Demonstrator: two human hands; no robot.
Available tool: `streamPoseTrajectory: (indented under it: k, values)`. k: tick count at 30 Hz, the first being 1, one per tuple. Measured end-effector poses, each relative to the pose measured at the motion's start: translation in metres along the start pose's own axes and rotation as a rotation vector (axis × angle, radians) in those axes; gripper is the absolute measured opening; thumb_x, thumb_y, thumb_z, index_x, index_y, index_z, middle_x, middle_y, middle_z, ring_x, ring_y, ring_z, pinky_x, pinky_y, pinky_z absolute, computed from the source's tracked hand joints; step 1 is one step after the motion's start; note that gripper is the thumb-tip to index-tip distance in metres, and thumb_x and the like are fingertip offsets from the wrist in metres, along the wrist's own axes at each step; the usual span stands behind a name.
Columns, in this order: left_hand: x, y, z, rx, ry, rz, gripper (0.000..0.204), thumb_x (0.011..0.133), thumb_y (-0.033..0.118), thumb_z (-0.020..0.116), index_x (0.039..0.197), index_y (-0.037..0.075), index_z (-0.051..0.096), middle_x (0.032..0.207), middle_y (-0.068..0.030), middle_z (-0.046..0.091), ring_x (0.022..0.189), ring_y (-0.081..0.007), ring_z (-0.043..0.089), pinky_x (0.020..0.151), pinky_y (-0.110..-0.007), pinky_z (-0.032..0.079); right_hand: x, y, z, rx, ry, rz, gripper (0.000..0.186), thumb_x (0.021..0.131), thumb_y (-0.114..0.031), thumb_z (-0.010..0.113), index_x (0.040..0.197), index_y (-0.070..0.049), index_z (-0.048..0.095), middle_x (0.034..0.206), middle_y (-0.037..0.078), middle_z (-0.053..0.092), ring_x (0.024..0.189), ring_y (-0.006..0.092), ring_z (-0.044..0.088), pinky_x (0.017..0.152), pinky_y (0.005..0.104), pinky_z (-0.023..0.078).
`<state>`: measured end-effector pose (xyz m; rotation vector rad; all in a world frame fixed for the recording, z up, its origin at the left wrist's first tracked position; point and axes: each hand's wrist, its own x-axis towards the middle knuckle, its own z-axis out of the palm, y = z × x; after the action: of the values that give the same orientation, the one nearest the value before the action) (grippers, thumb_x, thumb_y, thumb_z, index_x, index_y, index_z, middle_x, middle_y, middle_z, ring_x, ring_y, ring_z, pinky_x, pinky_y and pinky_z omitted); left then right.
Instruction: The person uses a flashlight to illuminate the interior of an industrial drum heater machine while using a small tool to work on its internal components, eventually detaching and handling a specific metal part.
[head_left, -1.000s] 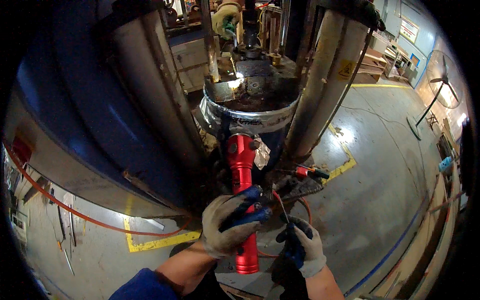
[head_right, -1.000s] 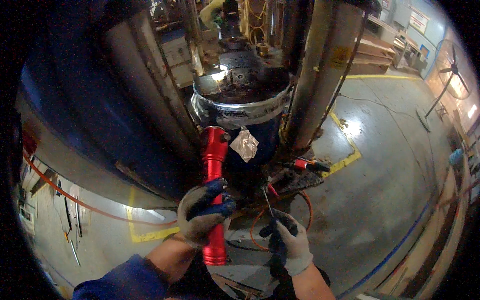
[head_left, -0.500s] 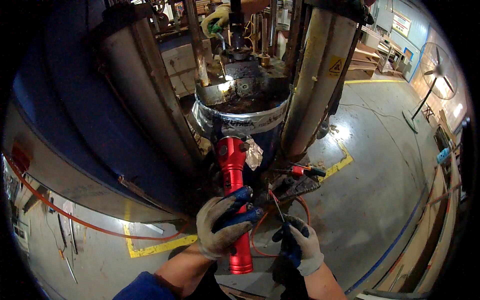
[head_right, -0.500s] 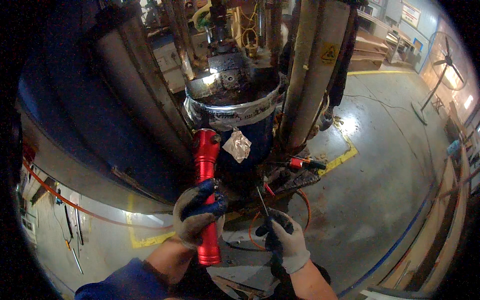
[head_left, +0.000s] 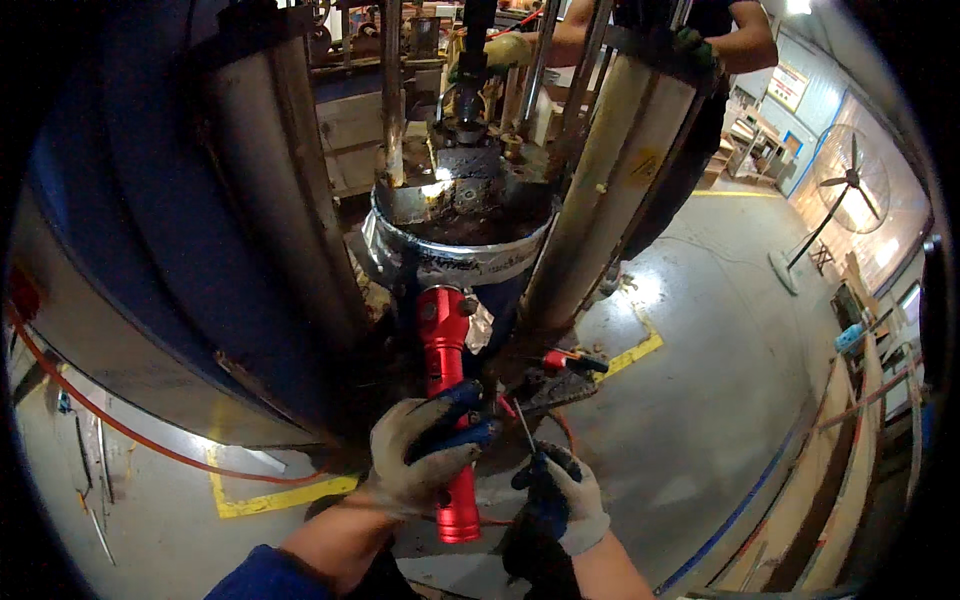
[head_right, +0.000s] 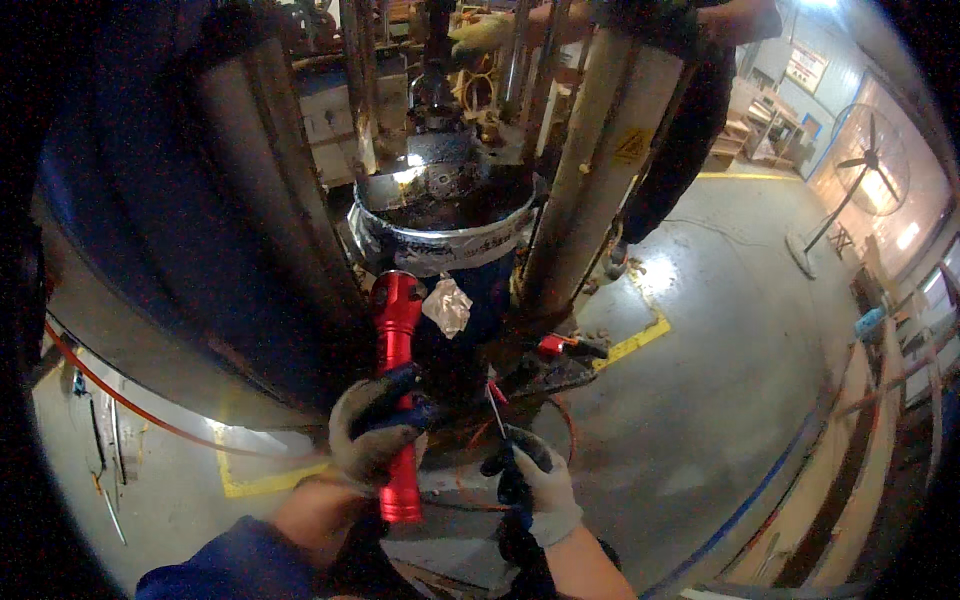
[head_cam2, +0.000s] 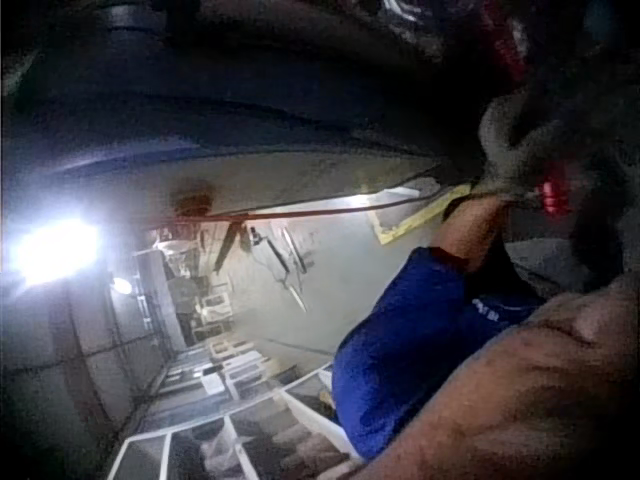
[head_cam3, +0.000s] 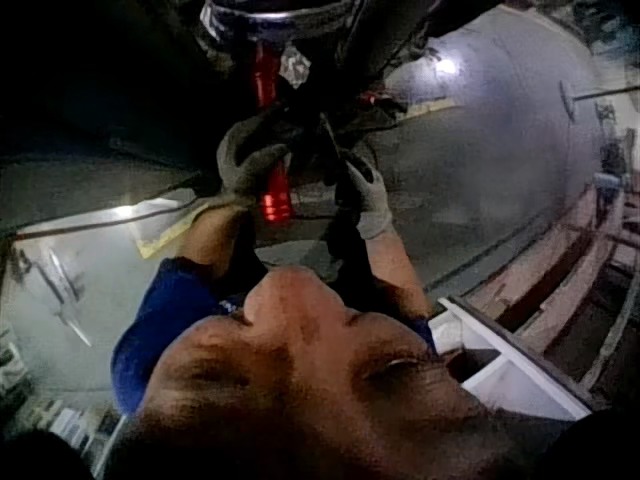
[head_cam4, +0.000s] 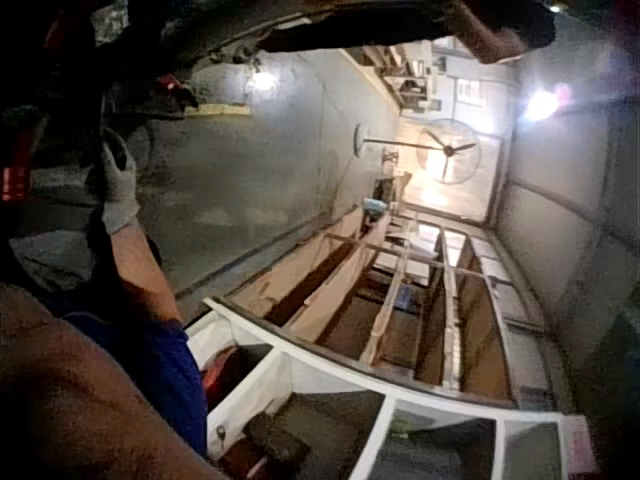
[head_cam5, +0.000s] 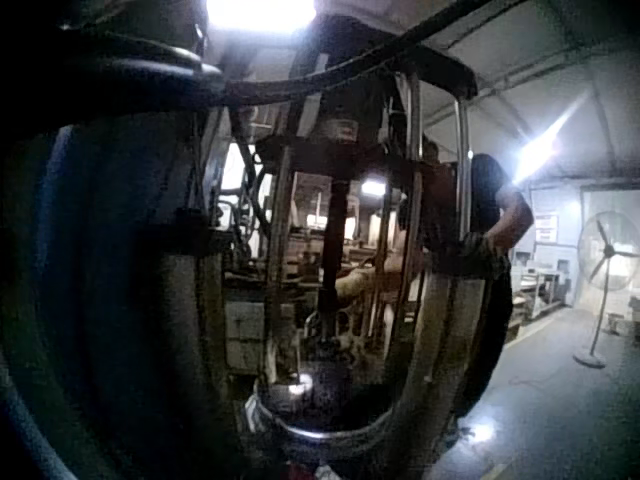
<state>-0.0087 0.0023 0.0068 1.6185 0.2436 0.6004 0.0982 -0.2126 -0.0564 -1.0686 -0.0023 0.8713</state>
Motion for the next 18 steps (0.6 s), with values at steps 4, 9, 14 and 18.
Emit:
streamPoseTrajectory:
  k: [4, 9, 14, 18]
  values:
    - [0.006, 0.001, 0.0, 0.144, -0.031, 0.18, 0.042, 0.063, 0.012, 0.077, 0.103, 0.019, 0.071, 0.114, -0.0242, 0.066, 0.078, -0.0332, 0.067, 0.061, -0.039, 0.051, -0.003, -0.005, 0.0, -0.062, 0.028, -0.032, 0.029, 0.095, -0.015, 0.061, 0.12, -0.001, 0.058, 0.09, 0.019, 0.07, 0.065, 0.0169, 0.062, 0.055, 0.0273, 0.049]
    - [0.007, -0.004, 0.0, 0.294, -0.028, 0.449, 0.041, 0.063, 0.013, 0.077, 0.104, 0.019, 0.07, 0.116, -0.0255, 0.065, 0.077, -0.0332, 0.067, 0.059, -0.039, 0.05, -0.001, -0.007, -0.001, -0.075, 0.04, -0.046, 0.032, 0.096, -0.018, 0.06, 0.123, -0.001, 0.058, 0.088, 0.017, 0.07, 0.058, 0.0119, 0.058, 0.05, 0.0231, 0.045]
    - [0.019, -0.006, 0.0, 0.486, -0.014, 0.9, 0.046, 0.064, 0.012, 0.077, 0.108, 0.02, 0.068, 0.118, -0.0266, 0.064, 0.079, -0.0341, 0.067, 0.062, -0.04, 0.052, -0.002, -0.007, -0.006, -0.089, 0.08, -0.08, 0.034, 0.095, -0.018, 0.061, 0.124, -0.001, 0.058, 0.086, 0.016, 0.07, 0.055, 0.0142, 0.058, 0.047, 0.0267, 0.045]
    - [0.002, 0.001, 0.002, 0.186, -0.132, 0.17, 0.052, 0.065, 0.011, 0.077, 0.114, 0.02, 0.065, 0.12, -0.0259, 0.063, 0.081, -0.0345, 0.067, 0.064, -0.04, 0.053, -0.005, -0.004, -0.008, -0.069, 0.066, -0.09, 0.035, 0.095, -0.021, 0.06, 0.124, -0.001, 0.058, 0.086, 0.019, 0.069, 0.054, 0.0155, 0.058, 0.047, 0.0263, 0.045]
